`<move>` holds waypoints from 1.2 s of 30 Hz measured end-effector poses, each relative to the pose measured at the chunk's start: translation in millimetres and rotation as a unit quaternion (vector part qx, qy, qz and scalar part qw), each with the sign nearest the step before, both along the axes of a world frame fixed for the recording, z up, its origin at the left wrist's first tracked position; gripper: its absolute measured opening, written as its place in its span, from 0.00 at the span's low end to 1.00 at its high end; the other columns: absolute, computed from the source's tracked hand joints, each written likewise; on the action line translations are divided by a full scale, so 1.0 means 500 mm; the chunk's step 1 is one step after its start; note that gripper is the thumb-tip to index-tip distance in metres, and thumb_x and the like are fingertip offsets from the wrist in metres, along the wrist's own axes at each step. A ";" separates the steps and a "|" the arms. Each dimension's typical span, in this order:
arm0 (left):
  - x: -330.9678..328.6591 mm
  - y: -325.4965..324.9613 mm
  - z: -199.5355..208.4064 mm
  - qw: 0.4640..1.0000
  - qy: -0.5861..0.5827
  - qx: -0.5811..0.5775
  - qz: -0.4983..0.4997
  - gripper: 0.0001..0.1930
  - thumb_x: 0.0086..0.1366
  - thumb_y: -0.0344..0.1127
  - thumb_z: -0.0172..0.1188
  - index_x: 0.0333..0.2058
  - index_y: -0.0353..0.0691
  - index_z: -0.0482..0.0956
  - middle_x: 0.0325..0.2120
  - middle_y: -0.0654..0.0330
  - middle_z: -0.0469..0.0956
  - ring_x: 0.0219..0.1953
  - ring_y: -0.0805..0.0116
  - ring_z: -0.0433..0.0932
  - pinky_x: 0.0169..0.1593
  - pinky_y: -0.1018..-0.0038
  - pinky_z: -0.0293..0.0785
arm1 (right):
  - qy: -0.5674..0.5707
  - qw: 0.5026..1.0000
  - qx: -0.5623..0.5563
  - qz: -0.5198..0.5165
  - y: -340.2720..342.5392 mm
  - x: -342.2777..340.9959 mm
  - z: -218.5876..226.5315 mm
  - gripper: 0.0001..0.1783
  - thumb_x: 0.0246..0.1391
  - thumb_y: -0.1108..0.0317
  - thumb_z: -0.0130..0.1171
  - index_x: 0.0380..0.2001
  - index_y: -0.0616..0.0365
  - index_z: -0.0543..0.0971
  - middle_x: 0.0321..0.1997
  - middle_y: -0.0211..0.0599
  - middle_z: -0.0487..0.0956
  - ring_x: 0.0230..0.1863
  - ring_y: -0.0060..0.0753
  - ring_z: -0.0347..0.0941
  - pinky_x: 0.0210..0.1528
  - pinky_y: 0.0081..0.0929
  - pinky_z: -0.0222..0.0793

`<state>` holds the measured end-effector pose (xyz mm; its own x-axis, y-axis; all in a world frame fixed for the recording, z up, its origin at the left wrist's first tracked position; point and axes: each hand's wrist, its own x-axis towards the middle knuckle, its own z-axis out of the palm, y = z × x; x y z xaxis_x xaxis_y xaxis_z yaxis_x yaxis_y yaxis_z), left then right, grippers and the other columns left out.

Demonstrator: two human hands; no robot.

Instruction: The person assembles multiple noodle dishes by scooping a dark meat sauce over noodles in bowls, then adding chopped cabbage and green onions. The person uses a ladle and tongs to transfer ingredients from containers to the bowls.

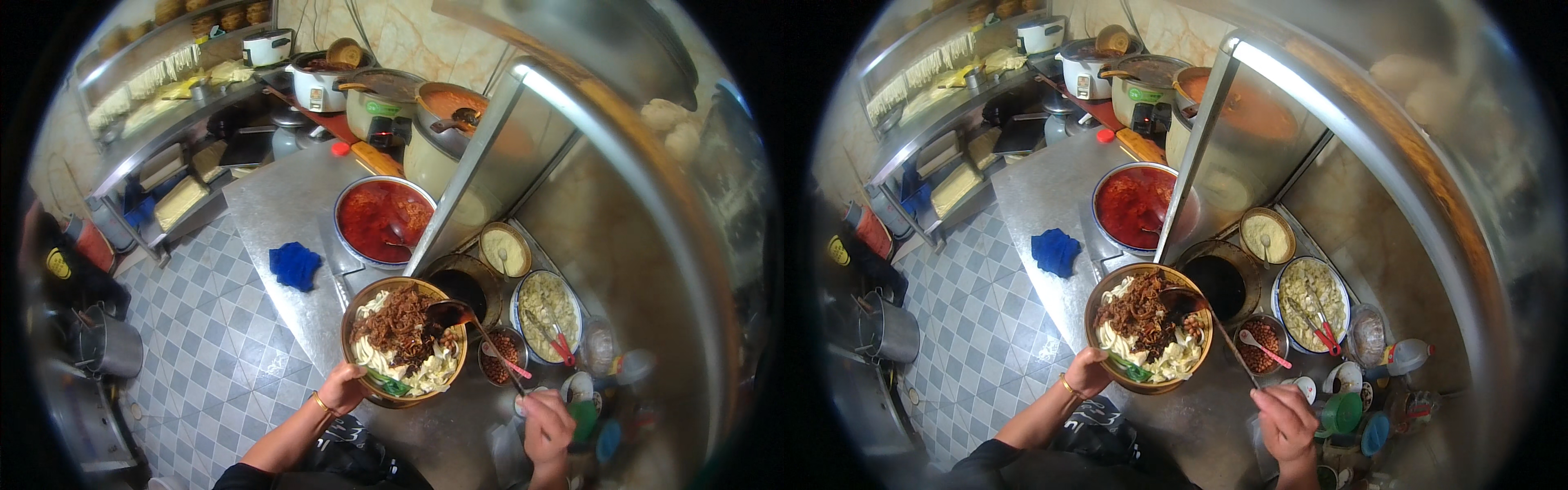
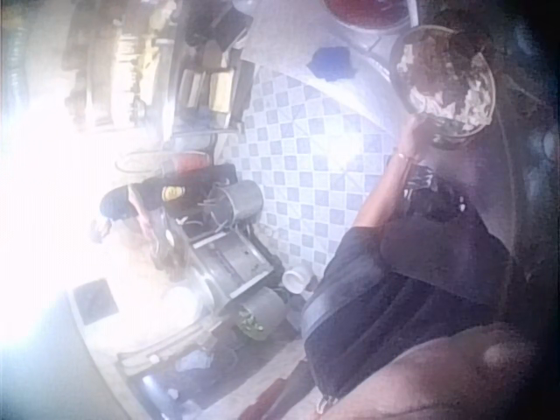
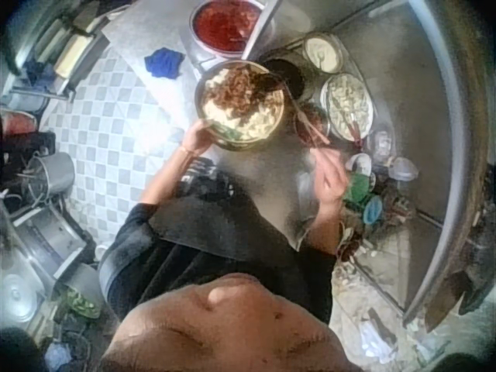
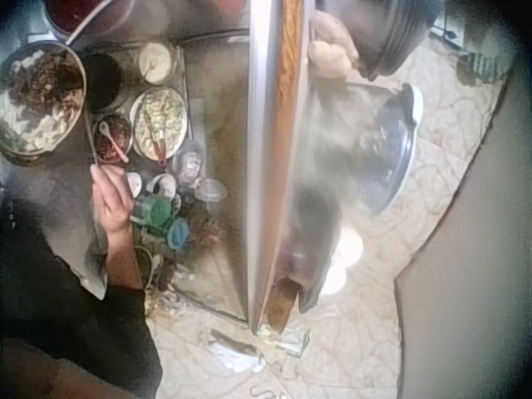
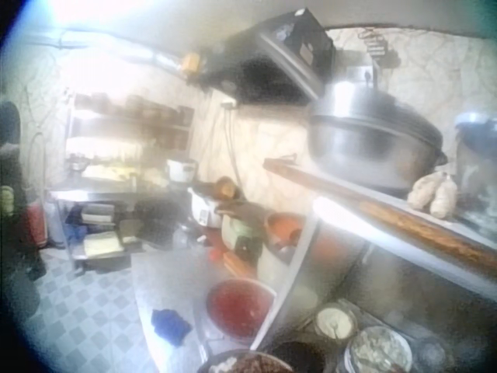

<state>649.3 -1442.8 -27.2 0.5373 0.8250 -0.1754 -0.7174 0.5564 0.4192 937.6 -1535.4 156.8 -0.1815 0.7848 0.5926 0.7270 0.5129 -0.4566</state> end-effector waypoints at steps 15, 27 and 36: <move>0.021 -0.104 -0.005 0.992 0.030 -0.012 -0.125 0.36 0.53 0.28 0.58 0.63 0.35 0.58 0.59 0.51 0.67 0.60 0.56 0.68 0.64 0.58 0.62 | 0.362 0.902 -0.187 -0.140 0.169 0.148 -0.266 0.17 0.67 0.65 0.46 0.52 0.63 0.74 0.42 0.42 0.80 0.43 0.33 0.77 0.48 0.30 0.72; 0.107 -0.231 -0.190 0.914 0.017 -0.117 -0.387 0.47 0.60 0.24 0.55 0.70 0.57 0.34 0.60 0.58 0.62 0.56 0.67 0.71 0.52 0.66 0.76 | 0.106 0.948 -0.258 -0.155 0.246 0.176 -0.411 0.22 0.62 0.63 0.52 0.57 0.62 0.71 0.52 0.50 0.77 0.54 0.46 0.73 0.57 0.35 0.66; 0.096 -0.259 -0.249 0.924 0.131 -0.041 -0.357 0.41 0.62 0.36 0.60 0.70 0.54 0.48 0.59 0.66 0.65 0.45 0.76 0.72 0.38 0.80 0.74 | 0.087 0.968 -0.166 -0.165 0.189 -0.044 -0.279 0.21 0.62 0.73 0.45 0.57 0.65 0.70 0.57 0.45 0.73 0.59 0.42 0.68 0.61 0.34 0.61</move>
